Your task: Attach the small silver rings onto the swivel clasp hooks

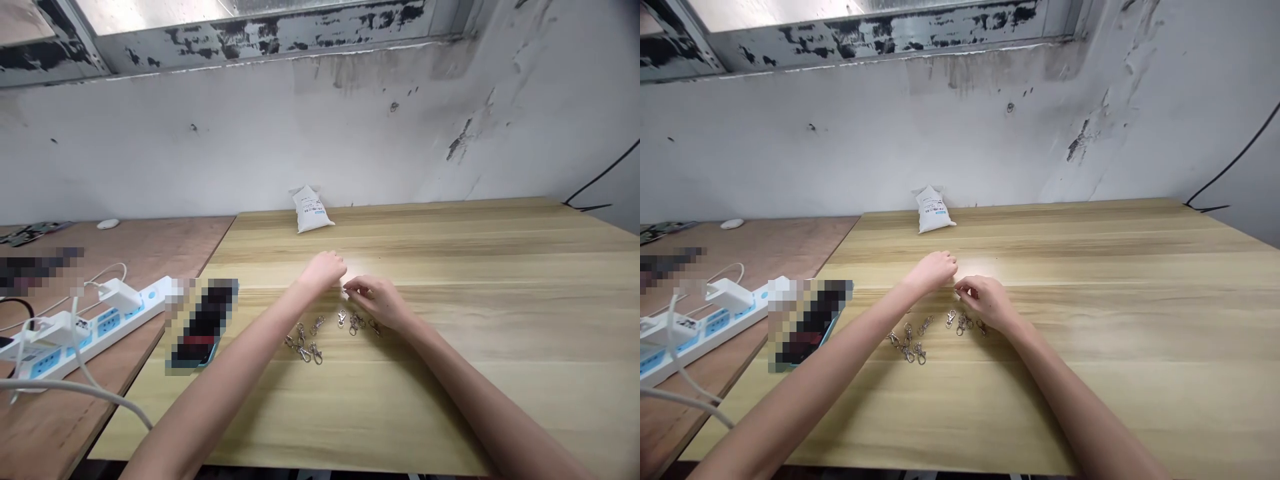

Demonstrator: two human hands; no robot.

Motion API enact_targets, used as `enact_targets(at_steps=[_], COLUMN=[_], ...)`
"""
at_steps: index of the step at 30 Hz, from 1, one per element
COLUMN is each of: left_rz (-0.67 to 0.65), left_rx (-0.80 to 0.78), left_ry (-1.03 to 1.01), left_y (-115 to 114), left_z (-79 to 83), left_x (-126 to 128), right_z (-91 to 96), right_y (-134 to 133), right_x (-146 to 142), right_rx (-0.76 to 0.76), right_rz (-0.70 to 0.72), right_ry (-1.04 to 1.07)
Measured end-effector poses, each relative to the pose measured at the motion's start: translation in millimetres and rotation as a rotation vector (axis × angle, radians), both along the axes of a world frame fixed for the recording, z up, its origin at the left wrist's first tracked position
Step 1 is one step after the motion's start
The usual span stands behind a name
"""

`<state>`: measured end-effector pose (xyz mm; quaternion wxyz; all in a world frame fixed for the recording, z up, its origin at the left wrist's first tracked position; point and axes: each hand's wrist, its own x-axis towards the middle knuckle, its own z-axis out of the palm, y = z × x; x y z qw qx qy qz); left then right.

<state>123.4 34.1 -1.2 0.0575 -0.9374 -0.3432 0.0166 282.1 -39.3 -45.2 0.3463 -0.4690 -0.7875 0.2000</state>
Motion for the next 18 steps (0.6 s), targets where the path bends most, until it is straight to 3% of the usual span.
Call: enact_targets(at_steps=[11, 18], left_rz=[0.011, 0.021], left_rx=[-0.064, -0.141], left_ry=[0.048, -0.13], left_y=[13.9, 12.3], left_z=[6.3, 11.6], left_x=[8.2, -9.2], right_z=[3.3, 5.5], right_y=[-1.0, -1.5], right_x=[1.4, 1.7], right_rx=[-0.007, -0.018], right_rz=[-0.005, -0.013], right_ry=[0.017, 0.024])
